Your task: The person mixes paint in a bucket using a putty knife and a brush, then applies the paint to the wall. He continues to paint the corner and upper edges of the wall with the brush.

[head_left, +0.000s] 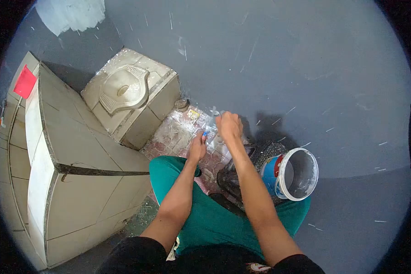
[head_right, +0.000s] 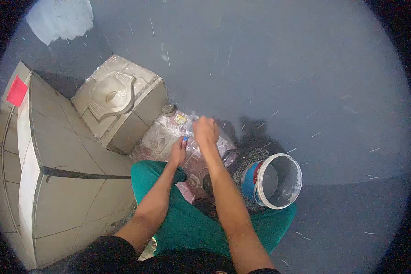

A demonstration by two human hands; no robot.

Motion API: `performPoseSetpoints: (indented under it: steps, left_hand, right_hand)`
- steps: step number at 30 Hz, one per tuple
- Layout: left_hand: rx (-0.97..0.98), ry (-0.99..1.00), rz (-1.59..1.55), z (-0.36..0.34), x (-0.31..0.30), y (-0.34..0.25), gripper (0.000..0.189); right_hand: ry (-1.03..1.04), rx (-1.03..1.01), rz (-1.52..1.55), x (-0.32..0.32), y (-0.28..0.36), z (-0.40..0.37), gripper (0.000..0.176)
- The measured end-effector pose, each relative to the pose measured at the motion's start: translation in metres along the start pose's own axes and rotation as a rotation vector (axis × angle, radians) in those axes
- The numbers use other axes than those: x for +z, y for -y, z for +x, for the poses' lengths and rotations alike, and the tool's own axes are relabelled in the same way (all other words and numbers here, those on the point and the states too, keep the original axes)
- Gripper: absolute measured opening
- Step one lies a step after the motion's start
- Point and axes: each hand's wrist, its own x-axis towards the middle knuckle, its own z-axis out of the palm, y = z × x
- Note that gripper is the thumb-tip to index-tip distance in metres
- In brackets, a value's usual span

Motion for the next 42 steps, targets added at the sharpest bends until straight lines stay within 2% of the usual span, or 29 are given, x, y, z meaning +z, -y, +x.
performPoseSetpoints:
  steps: [4, 7, 10, 13, 16, 19, 22, 25, 28, 31, 34, 40, 42]
  left_hand:
    - [0.010, 0.009, 0.084, 0.001, 0.000, 0.000, 0.028]
    - [0.046, -0.046, -0.005, 0.001, 0.004, 0.001, 0.029]
    - [-0.016, -0.047, -0.045, 0.005, 0.010, 0.015, 0.029]
    - [-0.176, 0.023, -0.091, 0.010, 0.013, 0.029, 0.035]
    - [-0.385, 0.089, -0.375, 0.013, 0.007, 0.027, 0.041]
    - [-0.417, 0.109, -0.685, 0.014, 0.003, 0.022, 0.042]
    - [-0.419, 0.076, -0.640, 0.012, 0.000, 0.008, 0.035]
    - [-0.441, 0.101, -0.583, 0.008, 0.001, -0.004, 0.029]
    - [-0.409, 0.173, -0.590, 0.007, 0.005, 0.006, 0.027]
    - [-0.357, 0.203, -0.571, 0.013, 0.009, 0.025, 0.027]
    - [-0.261, 0.158, -0.491, 0.014, 0.013, 0.031, 0.027]
    - [-0.339, 0.203, -0.480, 0.014, 0.006, 0.023, 0.029]
    - [-0.310, 0.172, -0.397, 0.016, 0.012, 0.028, 0.029]
  right_hand:
    - [-0.064, 0.022, -0.008, -0.005, -0.006, 0.017, 0.036]
    - [-0.126, 0.023, 0.080, -0.007, -0.005, 0.010, 0.037]
    - [-0.231, 0.081, 0.169, 0.000, -0.004, -0.011, 0.040]
    - [-0.278, 0.028, 0.365, 0.033, -0.035, -0.017, 0.045]
    - [-0.237, 0.191, 0.367, 0.056, -0.054, -0.025, 0.046]
    - [-0.220, 0.231, 0.455, 0.057, -0.059, -0.034, 0.046]
    - [-0.205, 0.218, 0.407, 0.048, -0.059, -0.037, 0.045]
    - [-0.284, 0.039, 0.376, 0.038, -0.055, -0.041, 0.042]
    - [-0.253, 0.031, 0.344, 0.024, -0.034, -0.046, 0.042]
    - [-0.177, 0.001, 0.196, 0.006, -0.006, -0.055, 0.034]
    - [-0.116, -0.034, 0.097, 0.009, 0.004, -0.052, 0.032]
    - [-0.086, -0.015, 0.064, -0.001, 0.018, -0.060, 0.032]
    - [-0.089, -0.022, 0.064, 0.003, 0.015, -0.058, 0.035]
